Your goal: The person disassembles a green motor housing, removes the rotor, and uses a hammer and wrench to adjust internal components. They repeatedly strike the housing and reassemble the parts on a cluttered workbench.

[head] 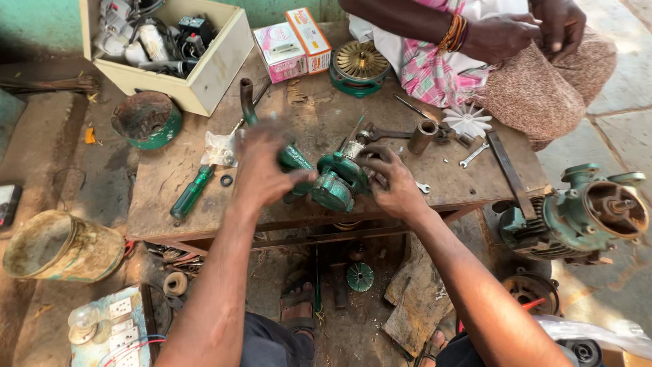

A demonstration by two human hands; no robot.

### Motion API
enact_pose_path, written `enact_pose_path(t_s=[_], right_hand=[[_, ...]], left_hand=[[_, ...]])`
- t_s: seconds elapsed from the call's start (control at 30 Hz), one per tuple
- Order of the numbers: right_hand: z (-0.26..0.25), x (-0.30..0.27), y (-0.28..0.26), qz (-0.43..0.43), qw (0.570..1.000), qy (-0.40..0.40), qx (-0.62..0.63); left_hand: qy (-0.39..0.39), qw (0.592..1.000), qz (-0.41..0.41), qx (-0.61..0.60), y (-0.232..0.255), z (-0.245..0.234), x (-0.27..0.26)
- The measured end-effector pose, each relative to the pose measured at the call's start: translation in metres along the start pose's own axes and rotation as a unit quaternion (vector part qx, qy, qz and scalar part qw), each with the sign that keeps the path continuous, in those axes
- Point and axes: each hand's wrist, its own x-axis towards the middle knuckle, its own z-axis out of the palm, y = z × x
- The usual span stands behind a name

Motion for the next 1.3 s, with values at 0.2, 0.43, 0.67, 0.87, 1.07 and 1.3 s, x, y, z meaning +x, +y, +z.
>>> enact_pose_path(t_s=[0.2,0.43,0.67,0.87,1.07,1.3], right_hand=[[0.011,-0.008,0.004,0.07,0.997,-0.006,-0.043],[0.023,-0.046,-0.043,0.023,0.997,-0.071,-0.025],[0.009,-0.064,-0.065,-0.09,0.988,-0.048,-0.117],[0.01,-0.067,-0.043,-0.118,0.961,-0.069,-0.241],[0.004,-0.048,0.0,0.042,0.944,-0.24,-0.223],[0.018,-0.059,-0.014,-0.045,0.976,-0.081,-0.196]], left_hand=[[0.209,0.87,-0.378,-0.238,0.005,0.039,-0.009],[0.203,0.887,-0.249,-0.332,-0.011,0.051,0.03],[0.169,0.879,-0.264,-0.358,-0.013,0.074,0.037],[0.197,0.928,-0.215,-0.234,-0.018,0.077,0.033],[0.143,0.953,-0.202,-0.175,-0.02,0.083,0.012],[0.136,0.941,-0.215,-0.224,-0.02,0.091,0.009]])
